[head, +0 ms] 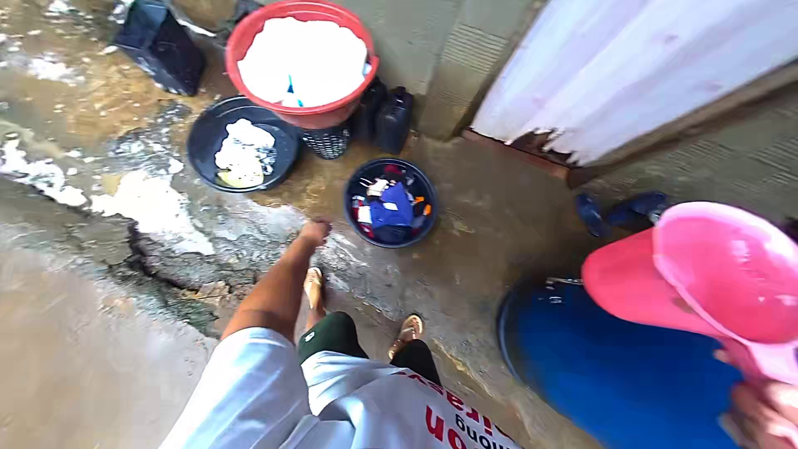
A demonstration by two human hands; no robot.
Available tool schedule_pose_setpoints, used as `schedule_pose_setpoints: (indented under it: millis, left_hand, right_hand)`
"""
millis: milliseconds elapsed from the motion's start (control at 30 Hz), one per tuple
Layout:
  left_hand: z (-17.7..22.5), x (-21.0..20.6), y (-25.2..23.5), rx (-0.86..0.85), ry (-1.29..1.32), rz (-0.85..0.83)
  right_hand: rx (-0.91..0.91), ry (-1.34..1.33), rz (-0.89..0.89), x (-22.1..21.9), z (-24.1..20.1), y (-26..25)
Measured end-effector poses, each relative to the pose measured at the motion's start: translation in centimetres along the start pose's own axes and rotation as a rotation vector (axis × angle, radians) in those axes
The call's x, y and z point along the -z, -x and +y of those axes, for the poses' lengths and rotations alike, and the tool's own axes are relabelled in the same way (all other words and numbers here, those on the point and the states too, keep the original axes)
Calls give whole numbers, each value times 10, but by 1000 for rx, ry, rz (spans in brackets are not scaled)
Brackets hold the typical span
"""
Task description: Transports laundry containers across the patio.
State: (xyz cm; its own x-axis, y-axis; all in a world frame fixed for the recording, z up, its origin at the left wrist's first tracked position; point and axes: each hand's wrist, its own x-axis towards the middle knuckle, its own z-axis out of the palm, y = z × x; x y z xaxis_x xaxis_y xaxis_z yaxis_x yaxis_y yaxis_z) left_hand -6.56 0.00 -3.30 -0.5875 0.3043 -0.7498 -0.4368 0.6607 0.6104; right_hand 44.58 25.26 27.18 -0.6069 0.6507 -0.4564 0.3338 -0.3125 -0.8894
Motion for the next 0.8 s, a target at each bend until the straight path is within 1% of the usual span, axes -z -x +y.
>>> schedule_pose_setpoints:
  millis: [100,233,300,367,433,467,500,567,600,667,700,767,800]
  left_hand:
    - [10,42,-51,12,49,-29]
    - [36,109,-135,59,129,-17]
    - [51,145,-171,88,226,7]
    - [64,180,-204,91,265,71]
    - [78,216,-229,86,216,168]
    - [85,234,-242,61,143,210]
    - [98,252,-246,22,21,234]
    - [126,288,-255,-73,-350,263]
    - [136,303,-264,-109,-342,301]
    - [148,330,-284,-231,20,378]
    - [157,341,-288,-309,133,388]
    - [176,360,-288,-433,249,348]
    - [186,369,-291,-447,298,333]
  right_hand:
    - [-83,78,-131,-115,13,-80]
    - [-154,338,-128,-297,18,-191]
    - [-137,553,-190,-391,10,-245]
    - [-82,836,-271,-478,0,-293]
    - [-24,1085,-323,-554,-9,-331]
    - [13,1178,-328,-585,-11,-348]
    - [72,1252,-318,-611,-12,-362]
    - [259,1369,-287,-651,-14,-387]
    - [376,1412,-270,-667,-16,-399]
    - [609,1494,-245,-694,-24,-420]
    - [697,1518,-225,-706,-30,-429]
    - [816,1517,-185,-723,-46,-441]
    - [845,1504,-167,-729,-54,-444]
